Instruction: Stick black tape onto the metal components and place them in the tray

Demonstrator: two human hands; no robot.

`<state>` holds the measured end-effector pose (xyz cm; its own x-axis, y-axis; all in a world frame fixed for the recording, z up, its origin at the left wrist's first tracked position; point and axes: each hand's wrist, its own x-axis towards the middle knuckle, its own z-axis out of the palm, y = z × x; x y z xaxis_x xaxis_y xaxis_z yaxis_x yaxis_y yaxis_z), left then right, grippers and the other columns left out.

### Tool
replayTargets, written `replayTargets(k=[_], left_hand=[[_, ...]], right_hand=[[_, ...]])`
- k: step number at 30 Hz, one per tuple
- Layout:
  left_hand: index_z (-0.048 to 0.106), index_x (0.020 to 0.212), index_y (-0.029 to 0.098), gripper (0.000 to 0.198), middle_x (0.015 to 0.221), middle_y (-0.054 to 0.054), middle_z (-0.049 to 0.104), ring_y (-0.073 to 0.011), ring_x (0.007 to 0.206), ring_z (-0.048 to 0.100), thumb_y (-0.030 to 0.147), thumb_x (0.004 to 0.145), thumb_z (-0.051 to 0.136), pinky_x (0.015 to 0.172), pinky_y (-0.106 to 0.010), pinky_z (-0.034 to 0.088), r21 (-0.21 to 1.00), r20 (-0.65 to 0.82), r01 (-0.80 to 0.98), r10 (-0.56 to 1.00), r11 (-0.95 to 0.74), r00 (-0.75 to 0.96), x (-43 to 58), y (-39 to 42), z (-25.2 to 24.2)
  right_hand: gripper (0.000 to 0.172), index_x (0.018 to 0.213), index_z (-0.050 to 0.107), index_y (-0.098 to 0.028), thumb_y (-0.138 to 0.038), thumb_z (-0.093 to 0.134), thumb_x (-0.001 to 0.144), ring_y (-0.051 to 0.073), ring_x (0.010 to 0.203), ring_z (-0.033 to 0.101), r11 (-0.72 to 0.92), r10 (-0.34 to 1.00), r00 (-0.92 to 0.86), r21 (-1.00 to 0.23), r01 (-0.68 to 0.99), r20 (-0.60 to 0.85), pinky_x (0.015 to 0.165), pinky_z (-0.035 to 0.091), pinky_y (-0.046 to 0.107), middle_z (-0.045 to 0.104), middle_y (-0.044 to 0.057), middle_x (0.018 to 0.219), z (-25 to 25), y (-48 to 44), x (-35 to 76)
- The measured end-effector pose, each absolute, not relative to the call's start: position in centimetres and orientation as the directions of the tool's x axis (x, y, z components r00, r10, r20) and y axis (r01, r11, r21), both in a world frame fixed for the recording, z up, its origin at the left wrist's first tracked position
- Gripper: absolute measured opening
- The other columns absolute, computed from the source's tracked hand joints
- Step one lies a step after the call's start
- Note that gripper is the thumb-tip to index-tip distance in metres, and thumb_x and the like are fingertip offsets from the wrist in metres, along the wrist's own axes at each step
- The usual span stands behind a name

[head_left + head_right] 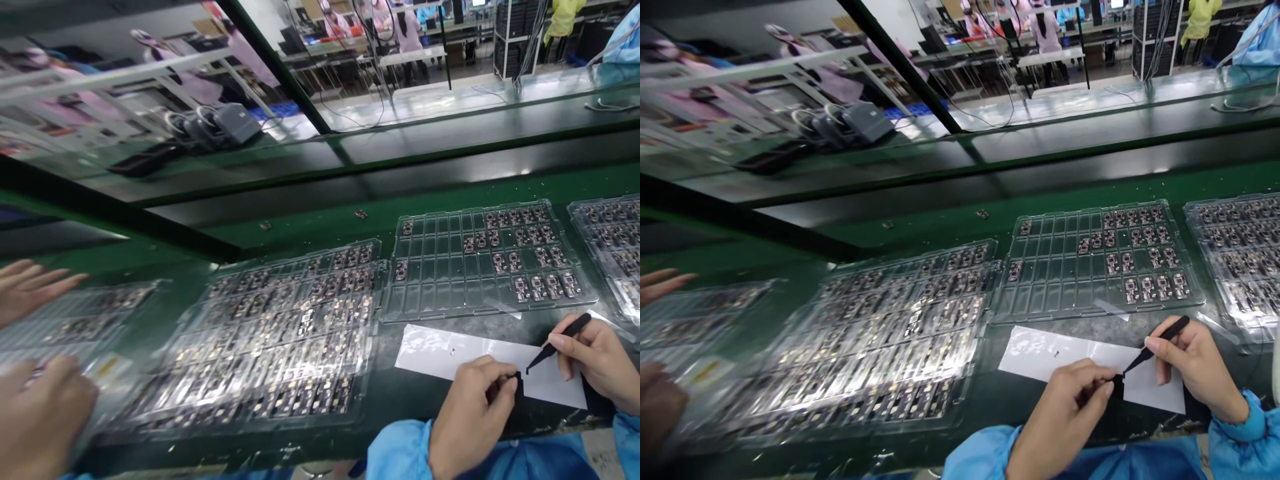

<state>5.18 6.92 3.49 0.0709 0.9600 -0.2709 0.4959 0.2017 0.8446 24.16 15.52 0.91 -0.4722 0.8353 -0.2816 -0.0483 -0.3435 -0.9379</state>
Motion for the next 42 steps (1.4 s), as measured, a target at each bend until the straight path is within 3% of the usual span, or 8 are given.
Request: replayTargets(k=[6, 15, 21, 24, 27, 30, 34, 42], left_hand=[[0.063, 0.083, 0.011, 0.023, 0.051, 0.005, 0.047, -0.0057, 0.042, 0.043, 0.031, 0.077, 0.052, 0.041, -0.017, 0.031, 0.833, -0.551, 0.048, 0.821, 0.551, 0.150, 5.9, 8.0, 2.9], [0.059, 0.067, 0.012, 0.029, 0.041, 0.005, 0.046, -0.0045, 0.033, 0.038, 0.040, 0.074, 0.055, 0.034, -0.014, 0.031, 0.785, -0.613, 0.027, 0.770, 0.619, 0.177, 5.5, 8.4, 2.5], [0.054, 0.058, 0.013, 0.027, 0.039, 0.004, 0.046, -0.0045, 0.033, 0.042, 0.035, 0.074, 0.053, 0.034, -0.014, 0.032, 0.786, -0.610, -0.006, 0.778, 0.618, 0.149, 5.6, 8.5, 2.8], [0.052, 0.055, 0.013, 0.024, 0.042, 0.003, 0.048, -0.0046, 0.033, 0.044, 0.031, 0.072, 0.053, 0.033, -0.013, 0.031, 0.790, -0.601, -0.077, 0.793, 0.609, 0.100, 5.7, 8.6, 2.7], [0.053, 0.057, 0.012, 0.021, 0.044, 0.003, 0.050, -0.0048, 0.032, 0.045, 0.029, 0.070, 0.054, 0.031, -0.013, 0.032, 0.784, -0.598, -0.141, 0.797, 0.604, 0.084, 5.8, 8.5, 2.6], [0.054, 0.059, 0.012, 0.022, 0.044, 0.002, 0.051, -0.0058, 0.033, 0.047, 0.030, 0.070, 0.055, 0.031, -0.014, 0.034, 0.775, -0.607, -0.164, 0.791, 0.610, 0.073, 5.9, 8.5, 2.5], [0.053, 0.058, 0.012, 0.022, 0.044, 0.002, 0.051, -0.0063, 0.033, 0.049, 0.030, 0.069, 0.055, 0.031, -0.013, 0.035, 0.776, -0.601, -0.178, 0.795, 0.605, 0.081, 6.0, 8.6, 2.5], [0.053, 0.055, 0.011, 0.032, 0.044, 0.001, 0.051, -0.0077, 0.037, 0.052, 0.039, 0.071, 0.057, 0.033, -0.013, 0.037, 0.779, -0.591, -0.176, 0.799, 0.601, 0.110, 6.0, 8.7, 2.6]], right_hand=[[0.032, 0.076, 0.053, -0.015, -0.040, 0.073, 0.076, 0.013, 0.036, 0.049, -0.392, 0.844, -0.445, -0.911, -0.132, -0.299, 0.039, 0.037, 0.020, 0.056, -0.001, 0.044, 0.9, 15.4, 23.4], [0.031, 0.078, 0.053, -0.015, -0.040, 0.071, 0.079, 0.014, 0.038, 0.052, -0.356, 0.833, -0.480, -0.931, -0.085, -0.275, 0.041, 0.039, 0.021, 0.057, -0.001, 0.047, 0.3, 15.4, 23.6], [0.031, 0.080, 0.056, -0.015, -0.043, 0.068, 0.081, 0.016, 0.040, 0.054, -0.311, 0.834, -0.486, -0.950, -0.024, -0.261, 0.042, 0.043, 0.023, 0.058, 0.001, 0.049, 0.9, 15.3, 23.4], [0.022, 0.083, 0.062, -0.016, -0.037, 0.066, 0.083, 0.017, 0.046, 0.057, -0.114, 0.904, -0.408, -0.992, 0.049, -0.124, 0.047, 0.048, 0.025, 0.061, 0.001, 0.054, 1.4, 14.5, 23.6], [0.004, 0.085, 0.066, -0.022, -0.024, 0.067, 0.082, 0.020, 0.064, 0.064, 0.218, 0.929, -0.322, -0.973, 0.080, 0.182, 0.057, 0.052, 0.025, 0.066, 0.001, 0.067, 1.6, 13.4, 24.1], [0.016, 0.091, 0.066, -0.027, -0.015, 0.066, 0.081, 0.023, 0.080, 0.066, 0.431, 0.848, -0.384, -0.896, 0.103, 0.364, 0.065, 0.052, 0.027, 0.069, 0.001, 0.085, 1.7, 12.6, 24.7], [0.023, 0.104, 0.061, -0.026, -0.012, 0.060, 0.085, 0.021, 0.084, 0.066, 0.591, 0.720, -0.556, -0.788, 0.176, 0.416, 0.071, 0.050, 0.028, 0.067, 0.003, 0.100, 2.0, 12.2, 25.1], [0.023, 0.107, 0.057, -0.024, -0.012, 0.057, 0.087, 0.021, 0.088, 0.064, 0.660, 0.648, -0.625, -0.731, 0.175, 0.435, 0.072, 0.049, 0.030, 0.066, 0.004, 0.103, 1.8, 12.4, 25.5]])
